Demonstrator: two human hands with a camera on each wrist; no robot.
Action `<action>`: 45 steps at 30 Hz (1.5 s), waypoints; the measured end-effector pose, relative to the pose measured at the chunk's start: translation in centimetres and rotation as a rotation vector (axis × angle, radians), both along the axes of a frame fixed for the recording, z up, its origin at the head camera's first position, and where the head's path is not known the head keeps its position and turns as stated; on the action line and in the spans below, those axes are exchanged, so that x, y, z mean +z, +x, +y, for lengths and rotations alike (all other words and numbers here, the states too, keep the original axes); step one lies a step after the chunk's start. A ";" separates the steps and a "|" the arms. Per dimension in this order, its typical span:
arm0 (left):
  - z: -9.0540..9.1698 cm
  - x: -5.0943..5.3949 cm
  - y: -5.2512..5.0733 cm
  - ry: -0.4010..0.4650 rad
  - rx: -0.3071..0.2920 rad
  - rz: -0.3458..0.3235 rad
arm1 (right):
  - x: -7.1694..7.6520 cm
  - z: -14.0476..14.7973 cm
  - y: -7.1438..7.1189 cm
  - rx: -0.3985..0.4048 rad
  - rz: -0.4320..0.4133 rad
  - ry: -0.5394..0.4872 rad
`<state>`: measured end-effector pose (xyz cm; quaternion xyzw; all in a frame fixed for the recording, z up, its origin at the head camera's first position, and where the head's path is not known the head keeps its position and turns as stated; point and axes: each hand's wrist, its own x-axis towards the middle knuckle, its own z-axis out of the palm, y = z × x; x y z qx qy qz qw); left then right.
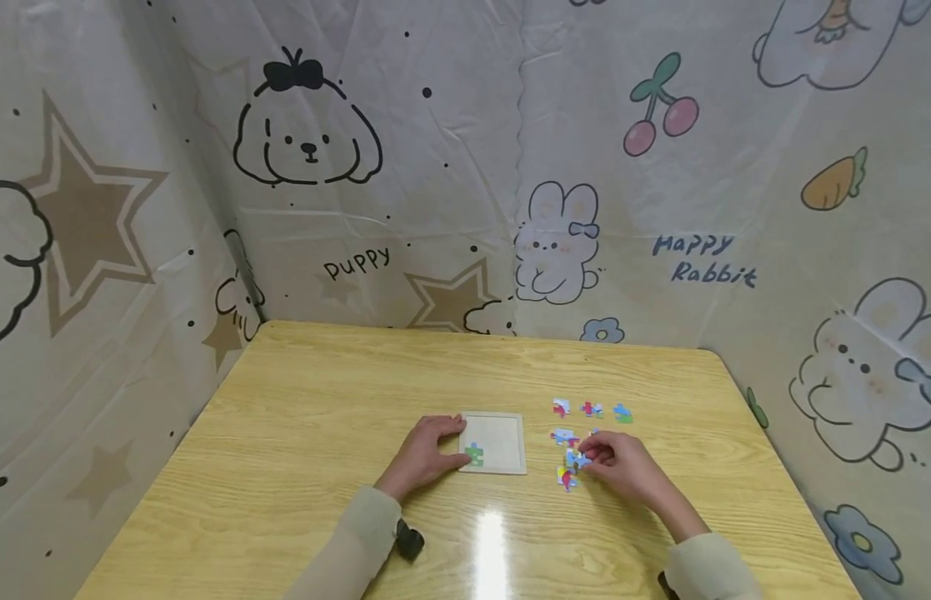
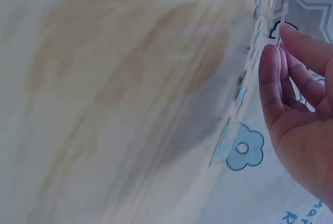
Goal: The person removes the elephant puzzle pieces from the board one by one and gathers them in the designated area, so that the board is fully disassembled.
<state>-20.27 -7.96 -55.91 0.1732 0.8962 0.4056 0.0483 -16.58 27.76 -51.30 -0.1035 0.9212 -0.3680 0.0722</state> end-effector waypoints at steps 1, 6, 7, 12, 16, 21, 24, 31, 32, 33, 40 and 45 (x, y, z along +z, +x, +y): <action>0.0 0.0 0.0 0.001 -0.001 -0.001 | 0.0 0.2 0.1 0.000 -0.005 0.003; 0.0 0.0 0.0 -0.008 0.001 0.002 | -0.3 1.4 0.7 0.006 -0.003 0.020; -0.1 0.0 0.0 -0.011 0.001 0.003 | -0.4 1.6 0.8 0.006 0.002 0.026; -0.1 0.1 0.1 -0.010 -0.005 0.003 | -1.0 2.6 1.2 0.007 0.007 0.060; -0.1 0.1 0.0 -0.009 -0.003 -0.002 | -1.1 3.0 1.3 0.016 -0.001 0.068; -0.2 0.2 0.0 -0.006 -0.003 -0.010 | -0.8 3.1 1.5 0.031 -0.002 0.072; -0.1 0.2 0.0 -0.005 -0.005 -0.013 | -0.8 3.3 1.6 0.032 -0.005 0.075; -0.1 0.2 0.1 -0.006 -0.007 -0.012 | -1.0 3.6 1.6 0.048 -0.022 0.059; -0.1 0.2 0.1 -0.007 -0.009 -0.011 | -1.0 3.7 1.6 0.048 -0.021 0.057; -0.1 0.2 0.1 -0.009 -0.011 -0.011 | -1.1 3.7 1.6 0.049 -0.013 0.057; -0.2 0.2 0.1 -0.034 -0.017 -0.007 | -1.2 3.7 1.6 0.037 -0.009 0.063; -0.2 0.2 0.1 -0.027 -0.012 -0.015 | -1.1 3.6 1.5 0.038 -0.022 0.061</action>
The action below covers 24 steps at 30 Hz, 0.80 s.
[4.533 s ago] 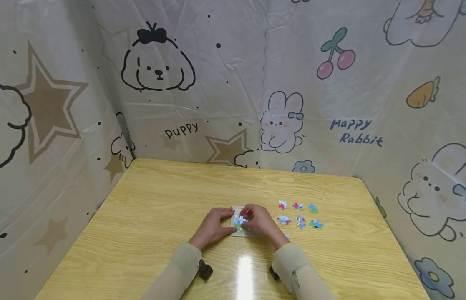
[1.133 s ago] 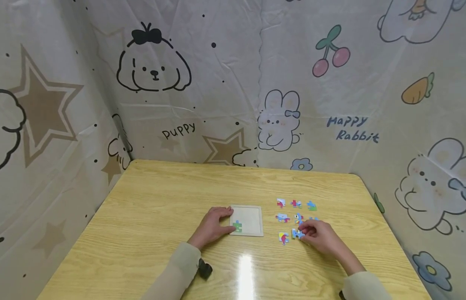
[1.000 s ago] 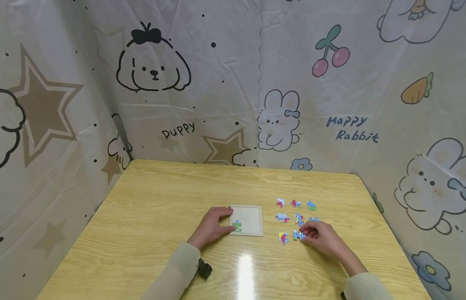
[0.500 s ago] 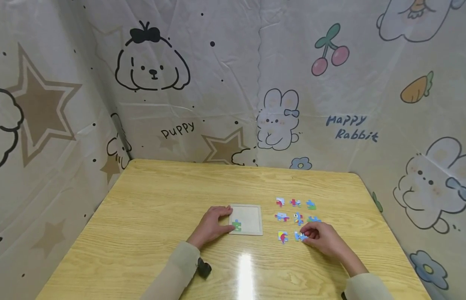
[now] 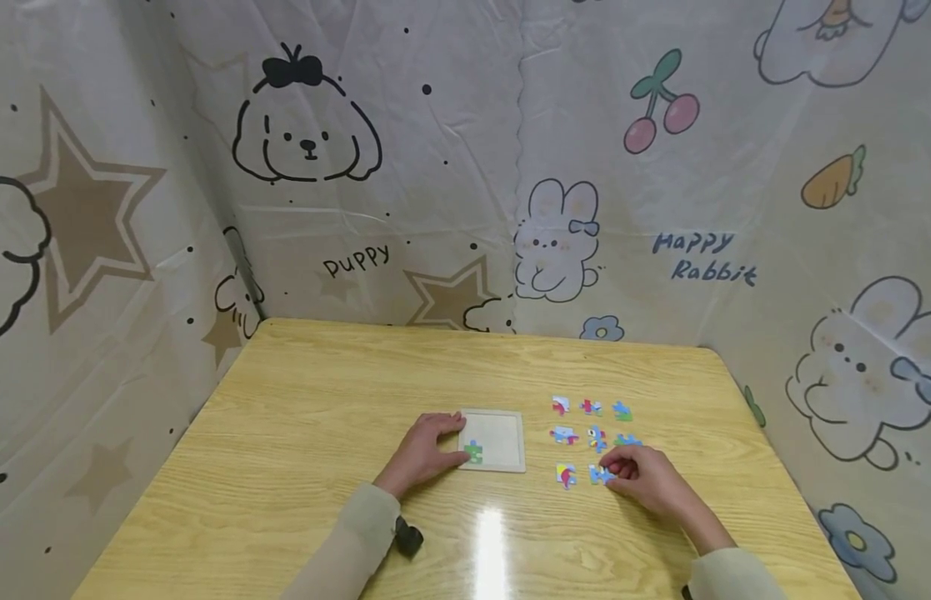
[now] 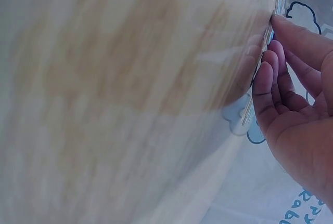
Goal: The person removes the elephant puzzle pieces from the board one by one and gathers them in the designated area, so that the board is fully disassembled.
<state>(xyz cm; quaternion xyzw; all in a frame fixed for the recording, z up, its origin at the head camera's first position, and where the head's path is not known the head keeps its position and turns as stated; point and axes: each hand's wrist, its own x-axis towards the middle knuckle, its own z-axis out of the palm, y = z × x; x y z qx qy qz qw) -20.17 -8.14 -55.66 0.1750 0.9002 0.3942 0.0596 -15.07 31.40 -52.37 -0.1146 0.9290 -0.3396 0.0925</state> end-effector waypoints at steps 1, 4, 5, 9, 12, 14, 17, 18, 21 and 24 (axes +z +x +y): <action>0.0 0.0 0.0 0.002 0.003 -0.003 | 0.0 0.0 0.0 0.003 0.000 -0.001; 0.0 0.0 0.0 -0.001 -0.003 0.006 | 0.1 0.0 0.1 0.003 0.000 -0.006; 0.0 0.0 0.0 -0.002 -0.005 0.009 | 0.1 0.0 0.1 0.006 0.000 -0.008; 0.0 0.1 0.1 -0.012 -0.012 0.015 | 0.1 0.0 0.0 -0.001 -0.013 -0.022; 0.0 0.1 0.2 -0.027 -0.018 0.024 | 0.1 0.0 0.0 -0.020 -0.027 -0.026; 0.0 0.1 0.2 -0.045 -0.019 0.019 | 0.1 -0.1 0.0 -0.032 -0.029 -0.020; 0.0 0.1 0.2 -0.060 -0.027 0.020 | 0.1 -0.3 0.0 -0.053 -0.017 -0.003; -0.1 0.2 0.2 -0.062 -0.030 0.015 | 0.2 -0.5 0.0 -0.061 -0.009 0.000; -0.3 0.3 0.1 -0.050 -0.047 -0.002 | 0.5 -1.0 -0.1 -0.075 0.024 0.002; -0.6 0.5 0.1 -0.048 -0.070 -0.029 | 0.8 -1.9 -0.4 -0.072 0.061 -0.012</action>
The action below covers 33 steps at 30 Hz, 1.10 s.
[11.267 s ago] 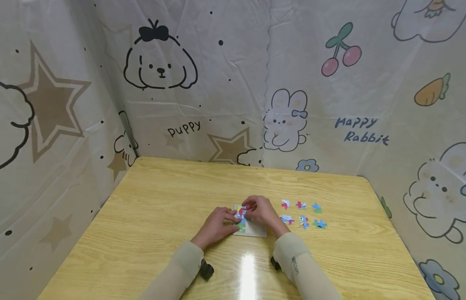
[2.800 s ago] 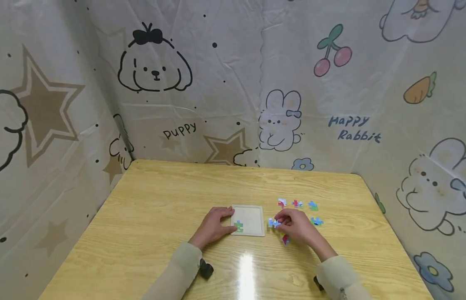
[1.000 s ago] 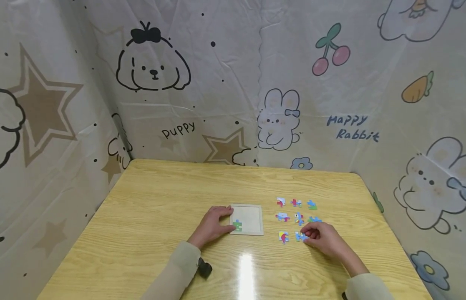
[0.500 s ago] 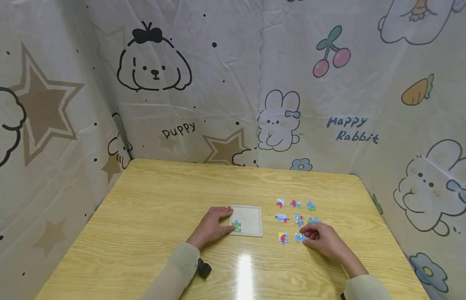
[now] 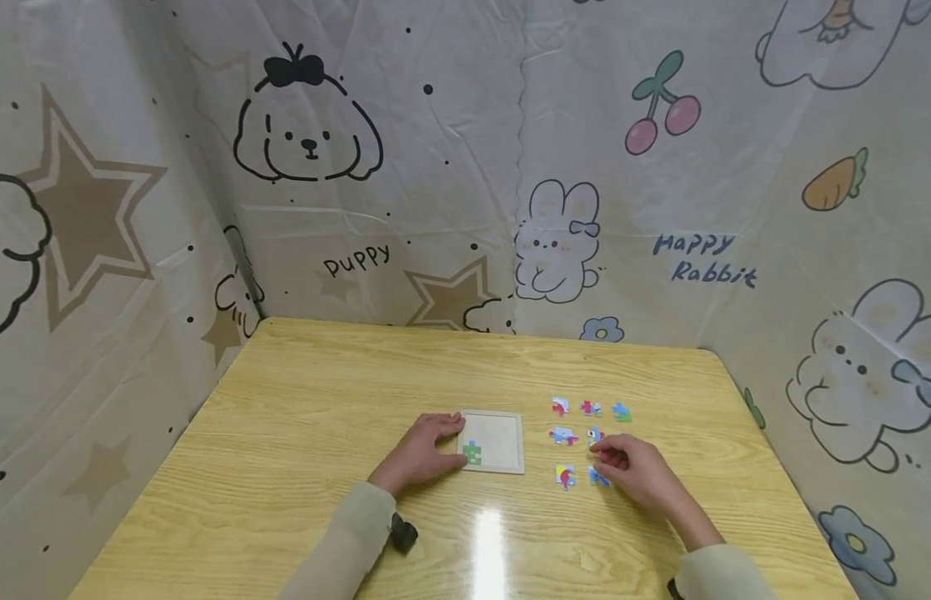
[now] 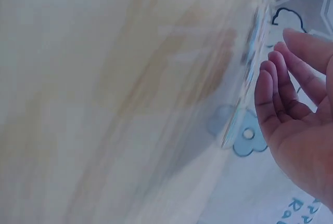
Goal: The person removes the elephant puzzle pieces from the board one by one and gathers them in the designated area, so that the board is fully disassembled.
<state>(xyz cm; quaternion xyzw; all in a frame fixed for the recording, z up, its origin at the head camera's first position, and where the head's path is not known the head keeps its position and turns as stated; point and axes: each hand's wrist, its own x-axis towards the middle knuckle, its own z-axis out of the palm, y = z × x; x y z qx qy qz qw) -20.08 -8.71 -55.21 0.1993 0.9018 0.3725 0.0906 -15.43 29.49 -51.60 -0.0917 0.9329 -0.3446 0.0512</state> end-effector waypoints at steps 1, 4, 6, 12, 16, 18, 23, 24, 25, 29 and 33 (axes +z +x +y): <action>-0.1 0.0 0.0 -0.006 -0.008 -0.008 | 0.0 -0.4 -0.1 0.005 0.011 -0.003; -0.4 0.1 -0.1 -0.029 -0.038 -0.010 | 0.2 -1.6 -0.4 0.029 0.035 -0.016; -0.5 0.2 -0.1 -0.037 -0.057 -0.009 | 0.2 -2.6 -0.7 0.038 0.045 -0.027; -0.4 0.1 -0.3 -0.045 -0.073 -0.004 | 0.6 -5.5 -1.5 0.095 0.061 -0.070; -0.5 -0.1 -0.5 -0.046 -0.067 0.000 | 0.5 -7.7 -2.5 0.155 0.049 -0.082; -0.5 -0.1 -0.5 -0.049 -0.067 -0.004 | 0.3 -8.9 -2.9 0.178 0.032 -0.081; -0.5 0.2 -0.4 -0.060 -0.059 -0.014 | -0.1 -11.8 -3.6 0.218 -0.020 -0.075; -0.5 0.2 -0.4 -0.063 -0.058 -0.015 | -0.1 -12.3 -3.7 0.227 -0.026 -0.074; -0.5 0.2 -0.4 -0.061 -0.059 -0.012 | -0.2 -12.8 -3.8 0.236 -0.036 -0.074; -0.5 0.1 -0.4 -0.061 -0.060 -0.006 | -0.3 -14.4 -4.0 0.279 -0.049 -0.071; -0.6 -0.1 -0.5 -0.053 -0.063 -0.003 | -0.3 -15.4 -4.1 0.303 -0.042 -0.061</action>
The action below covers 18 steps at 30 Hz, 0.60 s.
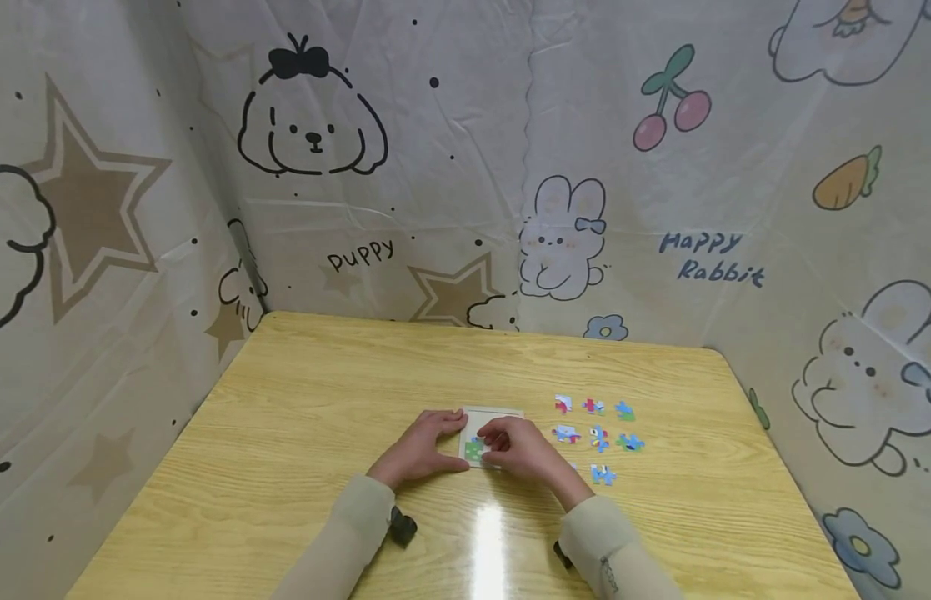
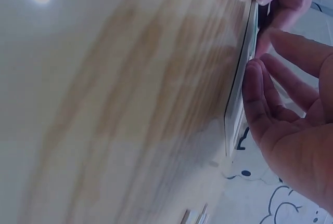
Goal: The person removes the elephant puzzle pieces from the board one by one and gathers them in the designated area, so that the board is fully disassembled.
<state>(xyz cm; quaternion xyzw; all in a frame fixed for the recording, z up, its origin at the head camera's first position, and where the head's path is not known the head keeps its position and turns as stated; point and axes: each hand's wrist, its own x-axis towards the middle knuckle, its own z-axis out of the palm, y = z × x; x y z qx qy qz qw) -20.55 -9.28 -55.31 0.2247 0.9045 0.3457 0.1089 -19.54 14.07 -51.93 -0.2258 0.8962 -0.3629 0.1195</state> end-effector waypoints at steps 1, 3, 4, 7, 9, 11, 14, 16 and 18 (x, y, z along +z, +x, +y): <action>0.0 0.0 0.0 0.000 0.000 -0.002 | 0.0 -0.2 0.0 -0.001 0.001 0.002; 0.0 0.0 0.0 0.003 -0.003 -0.002 | 0.0 -0.4 -0.1 -0.002 0.000 0.010; 0.0 -0.1 0.0 0.006 -0.005 -0.003 | 0.0 -0.4 -0.1 -0.006 -0.003 0.014; 0.0 -0.1 0.0 0.009 -0.004 -0.007 | -0.2 -0.5 -0.1 -0.013 -0.017 0.021; 0.0 -0.1 0.0 0.012 -0.003 -0.007 | -0.2 -0.6 -0.2 -0.013 -0.027 0.021; 0.0 0.0 0.1 0.014 -0.001 -0.004 | -0.2 -0.7 -0.3 -0.009 -0.034 0.017; 0.0 0.2 0.1 0.021 -0.006 0.000 | -0.1 -0.8 -0.4 -0.015 -0.049 0.013; 0.0 0.3 0.2 0.023 -0.008 0.001 | 0.0 -1.0 -0.4 -0.018 -0.056 0.010; 0.0 0.3 0.2 0.022 -0.008 0.004 | 0.0 -1.1 -0.4 -0.026 -0.064 0.012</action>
